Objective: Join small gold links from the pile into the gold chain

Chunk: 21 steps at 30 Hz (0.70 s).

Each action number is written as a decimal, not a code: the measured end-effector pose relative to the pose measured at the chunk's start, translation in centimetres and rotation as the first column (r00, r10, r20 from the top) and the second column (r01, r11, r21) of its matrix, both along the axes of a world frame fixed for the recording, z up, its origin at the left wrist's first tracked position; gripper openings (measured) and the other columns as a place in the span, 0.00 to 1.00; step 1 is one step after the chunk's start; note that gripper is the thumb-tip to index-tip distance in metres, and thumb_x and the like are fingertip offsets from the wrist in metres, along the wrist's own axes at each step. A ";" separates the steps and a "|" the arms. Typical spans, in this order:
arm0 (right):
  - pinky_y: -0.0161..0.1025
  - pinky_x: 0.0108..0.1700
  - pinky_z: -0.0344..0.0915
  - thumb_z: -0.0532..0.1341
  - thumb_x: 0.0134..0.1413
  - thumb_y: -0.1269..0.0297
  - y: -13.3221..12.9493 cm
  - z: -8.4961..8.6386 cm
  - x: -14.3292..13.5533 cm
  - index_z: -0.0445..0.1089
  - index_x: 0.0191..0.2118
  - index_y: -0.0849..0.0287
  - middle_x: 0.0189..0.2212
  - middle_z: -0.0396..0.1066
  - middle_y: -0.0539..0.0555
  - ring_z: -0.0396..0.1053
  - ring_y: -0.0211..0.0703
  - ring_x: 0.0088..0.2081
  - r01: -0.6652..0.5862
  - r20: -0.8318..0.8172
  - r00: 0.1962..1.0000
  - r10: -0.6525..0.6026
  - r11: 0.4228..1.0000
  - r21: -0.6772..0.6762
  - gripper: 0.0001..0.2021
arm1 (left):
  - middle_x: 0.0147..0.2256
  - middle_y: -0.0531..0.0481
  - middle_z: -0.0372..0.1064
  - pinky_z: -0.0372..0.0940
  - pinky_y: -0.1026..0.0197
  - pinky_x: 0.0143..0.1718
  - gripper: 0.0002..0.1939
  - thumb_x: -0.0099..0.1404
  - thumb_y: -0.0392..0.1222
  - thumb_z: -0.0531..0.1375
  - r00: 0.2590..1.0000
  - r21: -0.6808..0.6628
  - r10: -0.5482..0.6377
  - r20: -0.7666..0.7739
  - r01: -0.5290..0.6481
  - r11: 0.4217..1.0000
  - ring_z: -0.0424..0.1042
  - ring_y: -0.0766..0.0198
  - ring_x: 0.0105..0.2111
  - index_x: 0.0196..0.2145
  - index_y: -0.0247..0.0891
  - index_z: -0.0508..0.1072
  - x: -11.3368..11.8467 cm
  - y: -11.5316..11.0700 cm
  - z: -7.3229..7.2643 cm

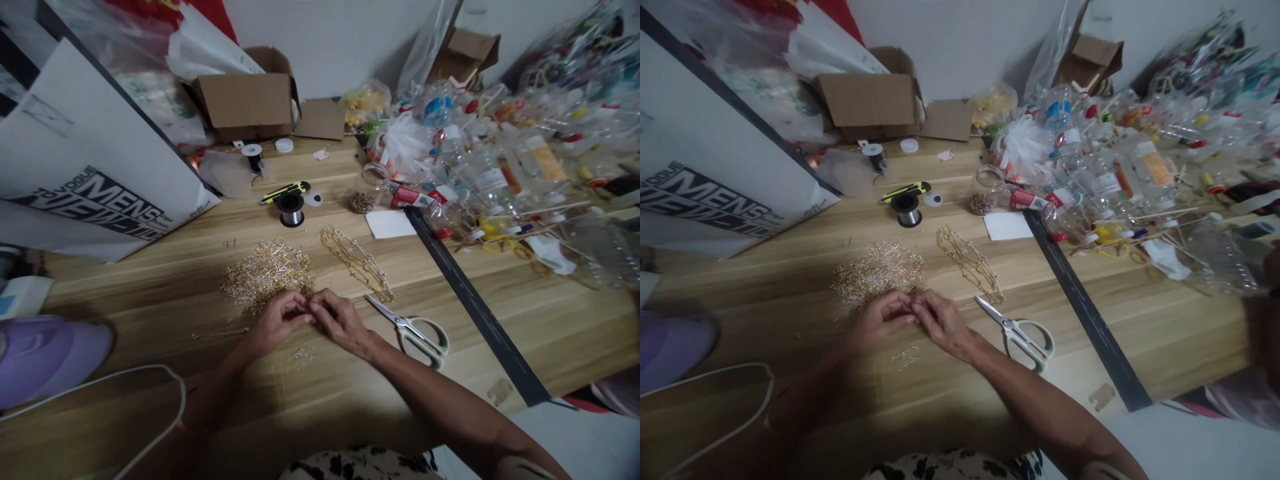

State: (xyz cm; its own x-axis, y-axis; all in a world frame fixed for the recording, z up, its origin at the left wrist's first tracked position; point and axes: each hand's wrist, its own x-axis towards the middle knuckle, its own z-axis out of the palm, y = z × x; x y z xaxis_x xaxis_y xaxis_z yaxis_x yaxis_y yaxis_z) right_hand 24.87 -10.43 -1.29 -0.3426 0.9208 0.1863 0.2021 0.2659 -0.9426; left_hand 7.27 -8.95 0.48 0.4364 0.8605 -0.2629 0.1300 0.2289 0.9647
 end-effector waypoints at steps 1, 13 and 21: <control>0.30 0.29 0.58 0.53 0.63 0.62 0.0 0.0 0.0 0.64 0.36 0.60 0.24 0.64 0.48 0.61 0.33 0.25 -0.001 0.001 1.000 0.001 1.000 -0.001 0.09 | 0.31 0.50 0.72 0.65 0.62 0.38 0.10 0.53 0.40 0.65 1.000 0.002 -0.006 0.003 0.006 1.000 0.72 0.63 0.34 0.31 0.34 0.69 0.0 0.0 0.0; 0.31 0.30 0.59 0.52 0.63 0.62 0.0 0.1 0.0 0.63 0.34 0.60 0.24 0.65 0.48 0.61 0.34 0.25 0.004 0.025 1.000 -0.004 1.000 -0.027 0.09 | 0.27 0.49 0.74 0.65 0.64 0.32 0.05 0.54 0.38 0.62 0.993 0.102 -0.046 -0.106 0.056 0.993 0.71 0.65 0.28 0.28 0.33 0.74 -0.5 -0.1 -0.2; 0.32 0.30 0.60 0.53 0.64 0.60 0.0 0.1 0.0 0.64 0.35 0.59 0.24 0.65 0.49 0.63 0.35 0.26 0.000 0.027 1.000 0.001 0.999 -0.034 0.09 | 0.26 0.51 0.73 0.65 0.65 0.31 0.03 0.53 0.36 0.63 0.990 0.124 -0.012 -0.139 0.030 0.992 0.71 0.65 0.28 0.27 0.34 0.73 -0.3 -0.3 0.1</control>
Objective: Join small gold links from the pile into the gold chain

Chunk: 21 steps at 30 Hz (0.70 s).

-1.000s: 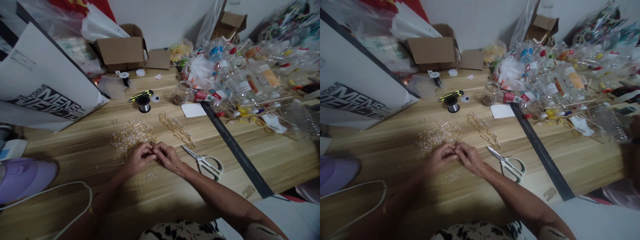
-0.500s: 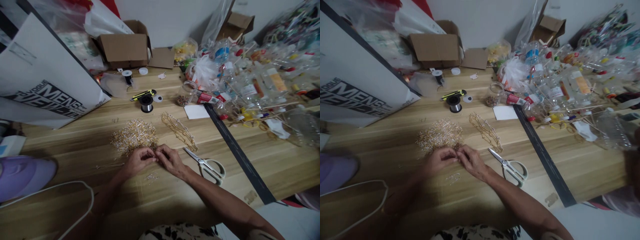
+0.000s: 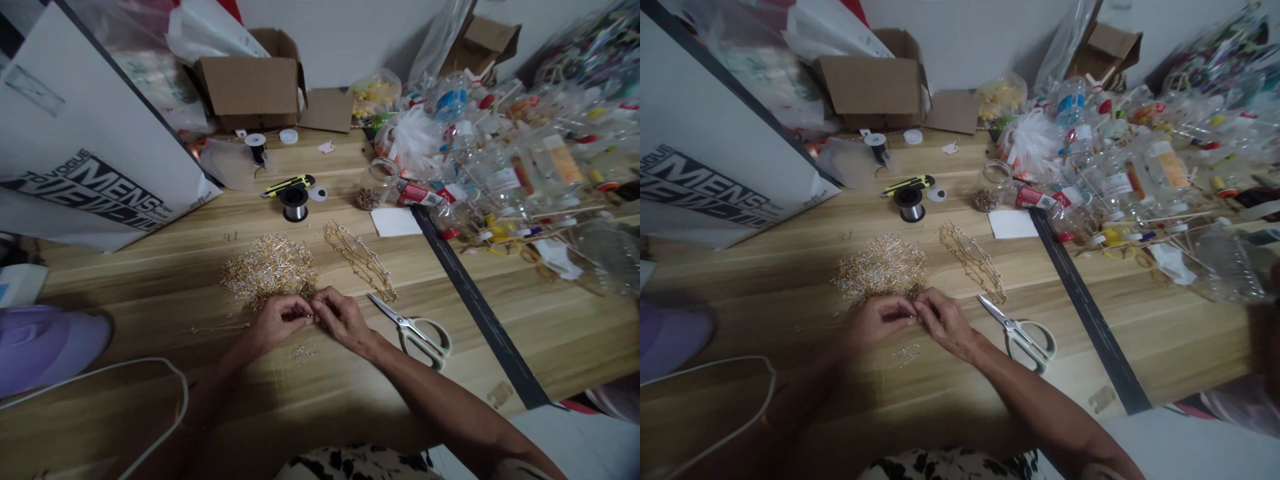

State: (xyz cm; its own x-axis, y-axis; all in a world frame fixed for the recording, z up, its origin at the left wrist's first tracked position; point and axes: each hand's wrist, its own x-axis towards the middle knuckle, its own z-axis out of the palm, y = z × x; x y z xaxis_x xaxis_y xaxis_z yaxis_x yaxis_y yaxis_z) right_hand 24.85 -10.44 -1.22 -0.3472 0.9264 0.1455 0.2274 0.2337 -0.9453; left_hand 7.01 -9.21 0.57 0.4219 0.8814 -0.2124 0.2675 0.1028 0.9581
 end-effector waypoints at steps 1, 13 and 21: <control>0.32 0.30 0.60 0.53 0.63 0.60 0.0 0.0 0.0 0.64 0.34 0.59 0.24 0.65 0.49 0.63 0.35 0.26 -0.002 -0.001 1.000 0.002 1.000 0.000 0.10 | 0.26 0.51 0.73 0.65 0.65 0.31 0.03 0.53 0.36 0.63 1.000 -0.007 0.001 0.002 -0.001 1.000 0.71 0.66 0.28 0.27 0.34 0.73 0.0 0.0 0.0; 0.32 0.31 0.60 0.53 0.63 0.63 0.0 -0.1 0.0 0.64 0.35 0.60 0.27 0.66 0.50 0.63 0.35 0.28 -0.006 0.004 1.000 0.006 0.999 0.048 0.08 | 0.26 0.50 0.73 0.63 0.65 0.31 0.07 0.56 0.40 0.64 1.000 0.026 -0.011 0.006 0.011 1.000 0.69 0.66 0.28 0.28 0.33 0.75 -0.1 -0.1 -0.8; 0.32 0.30 0.60 0.53 0.63 0.62 0.0 -0.4 0.0 0.64 0.34 0.60 0.25 0.66 0.50 0.63 0.35 0.26 0.014 -0.004 1.000 -0.014 1.000 0.004 0.09 | 0.26 0.51 0.73 0.64 0.66 0.29 0.07 0.53 0.39 0.64 0.998 -0.051 -0.056 0.011 0.057 0.997 0.70 0.66 0.26 0.31 0.33 0.76 -0.5 0.1 -0.5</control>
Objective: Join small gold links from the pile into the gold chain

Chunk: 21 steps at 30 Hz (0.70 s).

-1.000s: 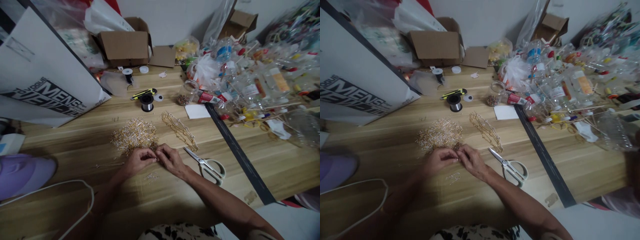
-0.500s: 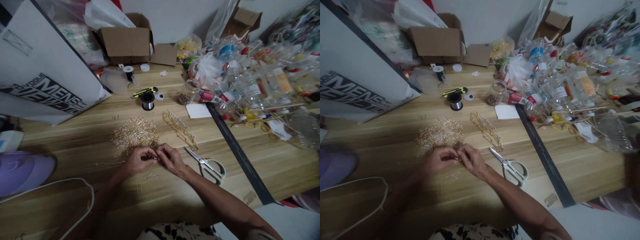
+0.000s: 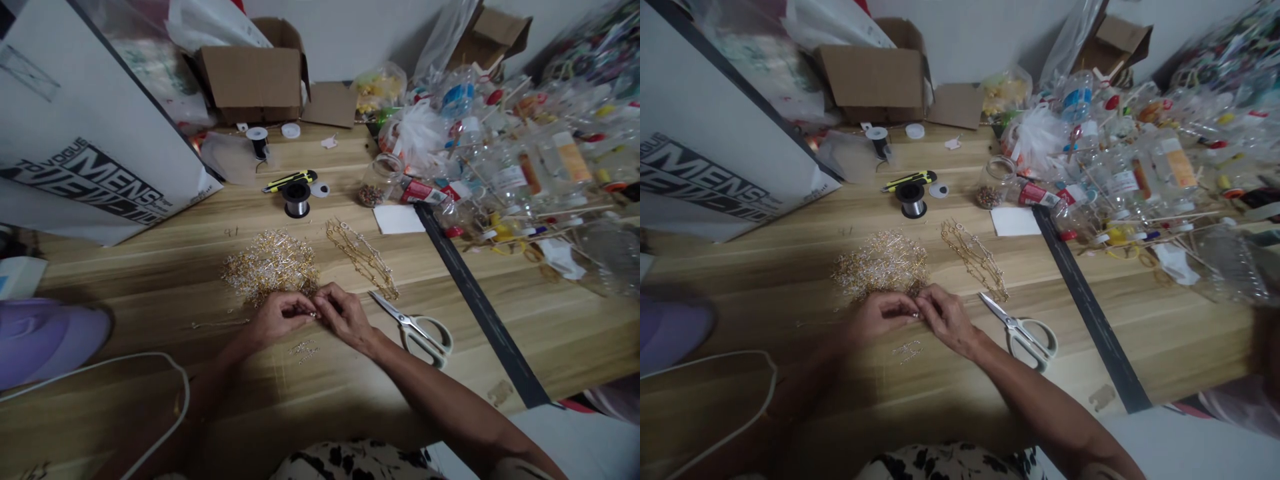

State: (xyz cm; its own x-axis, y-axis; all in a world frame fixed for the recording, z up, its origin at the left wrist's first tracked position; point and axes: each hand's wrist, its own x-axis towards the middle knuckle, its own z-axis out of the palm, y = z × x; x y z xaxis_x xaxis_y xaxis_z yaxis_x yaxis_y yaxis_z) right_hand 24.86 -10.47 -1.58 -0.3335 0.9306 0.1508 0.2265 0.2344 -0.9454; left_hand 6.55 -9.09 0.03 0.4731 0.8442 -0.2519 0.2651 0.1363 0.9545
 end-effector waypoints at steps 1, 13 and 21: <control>0.32 0.30 0.60 0.53 0.63 0.61 0.0 0.0 0.0 0.64 0.34 0.60 0.25 0.66 0.50 0.63 0.35 0.26 0.001 0.001 1.000 -0.001 1.000 -0.003 0.09 | 0.26 0.50 0.73 0.64 0.65 0.29 0.08 0.54 0.40 0.64 1.000 -0.003 -0.015 -0.002 0.015 1.000 0.70 0.65 0.27 0.31 0.33 0.76 -0.1 0.1 0.1; 0.32 0.32 0.61 0.53 0.63 0.62 -0.1 0.2 0.0 0.64 0.36 0.59 0.26 0.66 0.50 0.64 0.35 0.27 -0.049 0.036 0.998 0.047 0.998 0.048 0.08 | 0.24 0.52 0.72 0.60 0.66 0.29 0.07 0.57 0.41 0.62 0.999 0.130 0.008 -0.032 -0.003 0.991 0.67 0.67 0.26 0.26 0.34 0.75 0.2 0.1 -0.2; 0.32 0.29 0.59 0.53 0.63 0.61 -0.2 0.3 -0.1 0.64 0.36 0.59 0.24 0.67 0.49 0.62 0.35 0.25 -0.051 0.012 0.999 0.051 0.998 0.021 0.09 | 0.24 0.51 0.71 0.61 0.66 0.30 0.07 0.57 0.40 0.60 1.000 0.137 0.012 0.005 -0.013 0.990 0.68 0.66 0.26 0.24 0.34 0.72 0.6 -0.2 0.2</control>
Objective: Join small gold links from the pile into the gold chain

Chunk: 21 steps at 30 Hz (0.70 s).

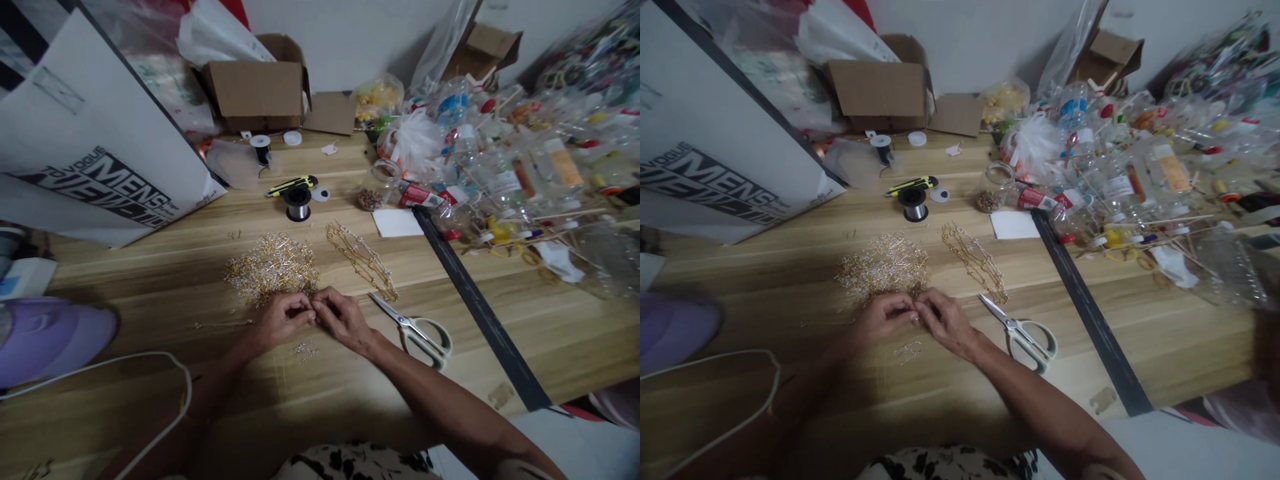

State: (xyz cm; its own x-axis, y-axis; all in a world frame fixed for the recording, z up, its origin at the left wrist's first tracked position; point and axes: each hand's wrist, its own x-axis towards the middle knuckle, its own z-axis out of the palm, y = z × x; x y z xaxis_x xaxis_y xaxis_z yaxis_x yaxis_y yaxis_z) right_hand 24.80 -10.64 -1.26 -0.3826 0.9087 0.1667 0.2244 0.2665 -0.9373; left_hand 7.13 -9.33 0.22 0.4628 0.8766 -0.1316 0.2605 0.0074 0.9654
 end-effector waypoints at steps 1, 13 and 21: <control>0.32 0.28 0.59 0.53 0.63 0.60 0.0 0.0 0.0 0.64 0.36 0.60 0.23 0.67 0.48 0.61 0.34 0.24 0.003 -0.010 1.000 -0.003 1.000 -0.013 0.09 | 0.24 0.51 0.71 0.62 0.66 0.30 0.07 0.57 0.40 0.60 1.000 -0.018 0.001 0.016 -0.001 1.000 0.69 0.66 0.26 0.25 0.34 0.71 0.0 0.0 0.0; 0.32 0.28 0.58 0.55 0.62 0.58 0.2 -0.2 -0.2 0.66 0.39 0.61 0.25 0.70 0.50 0.64 0.35 0.25 -0.013 -0.087 0.996 0.000 0.988 -0.152 0.11 | 0.25 0.52 0.68 0.65 0.64 0.30 0.11 0.59 0.46 0.61 0.990 -0.158 0.075 0.123 -0.055 0.986 0.71 0.65 0.27 0.28 0.35 0.67 -0.4 0.1 0.2; 0.32 0.30 0.58 0.57 0.60 0.59 0.4 0.2 -0.2 0.68 0.33 0.62 0.25 0.67 0.50 0.62 0.36 0.27 -0.033 -0.076 0.997 0.024 0.992 -0.119 0.11 | 0.24 0.54 0.65 0.64 0.64 0.30 0.11 0.60 0.46 0.59 0.987 -0.133 0.095 0.131 -0.077 0.988 0.68 0.67 0.26 0.29 0.35 0.65 -0.5 0.1 0.2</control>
State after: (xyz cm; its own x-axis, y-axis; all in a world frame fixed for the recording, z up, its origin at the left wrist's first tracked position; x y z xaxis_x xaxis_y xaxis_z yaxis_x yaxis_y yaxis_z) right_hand 24.56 -10.26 -1.06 -0.3996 0.9127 0.0859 0.1472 0.1564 -0.9767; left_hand 6.63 -9.28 0.43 0.4078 0.8941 -0.1854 0.1191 0.1492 0.9816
